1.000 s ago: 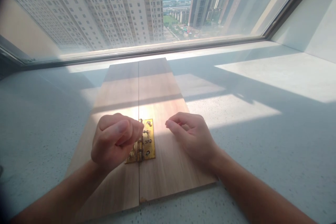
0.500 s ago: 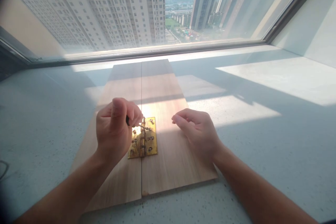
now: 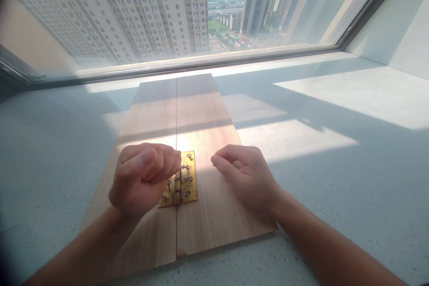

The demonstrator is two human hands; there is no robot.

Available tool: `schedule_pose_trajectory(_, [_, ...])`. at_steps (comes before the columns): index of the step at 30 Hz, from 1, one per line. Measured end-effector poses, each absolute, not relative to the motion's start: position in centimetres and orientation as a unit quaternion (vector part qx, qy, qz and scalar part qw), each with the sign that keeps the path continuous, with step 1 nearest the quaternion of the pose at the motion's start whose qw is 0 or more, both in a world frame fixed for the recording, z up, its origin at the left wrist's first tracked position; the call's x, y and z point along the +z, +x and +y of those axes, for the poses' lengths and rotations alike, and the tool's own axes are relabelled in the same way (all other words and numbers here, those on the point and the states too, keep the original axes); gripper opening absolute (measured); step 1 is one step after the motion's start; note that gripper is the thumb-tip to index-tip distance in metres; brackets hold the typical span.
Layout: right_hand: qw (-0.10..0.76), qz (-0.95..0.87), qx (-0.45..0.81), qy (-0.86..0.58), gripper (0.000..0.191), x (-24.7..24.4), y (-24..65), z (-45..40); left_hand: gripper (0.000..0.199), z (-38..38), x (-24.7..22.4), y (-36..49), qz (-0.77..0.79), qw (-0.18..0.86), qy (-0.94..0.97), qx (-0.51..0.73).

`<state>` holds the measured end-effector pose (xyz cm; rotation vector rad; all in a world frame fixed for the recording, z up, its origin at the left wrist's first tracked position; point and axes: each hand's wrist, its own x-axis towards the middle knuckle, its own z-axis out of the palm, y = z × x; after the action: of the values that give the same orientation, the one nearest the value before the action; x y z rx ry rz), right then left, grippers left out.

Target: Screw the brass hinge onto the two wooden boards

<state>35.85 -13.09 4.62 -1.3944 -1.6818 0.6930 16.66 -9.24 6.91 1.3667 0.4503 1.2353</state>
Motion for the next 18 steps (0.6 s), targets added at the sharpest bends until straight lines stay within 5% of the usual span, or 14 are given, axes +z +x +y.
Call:
schedule_pose_trajectory(6, [0.398,-0.701,0.253,-0.536,0.022,5.2,36.1,-13.4,0.059,-8.8,7.3,16.7,0.233,0.539,0.587,0.557])
schedule_pose_trajectory(13, [0.392,-0.707,0.254,-0.531,0.022,5.3,36.0,-13.5,0.048,-11.0,5.8,18.1,0.325,0.340,0.530,0.706])
schedule_pose_trajectory(18, [0.390,-0.701,0.270,-0.533,0.023,5.1,35.9,-13.6,0.058,-12.1,6.3,18.6,0.276,0.426,0.526,0.682])
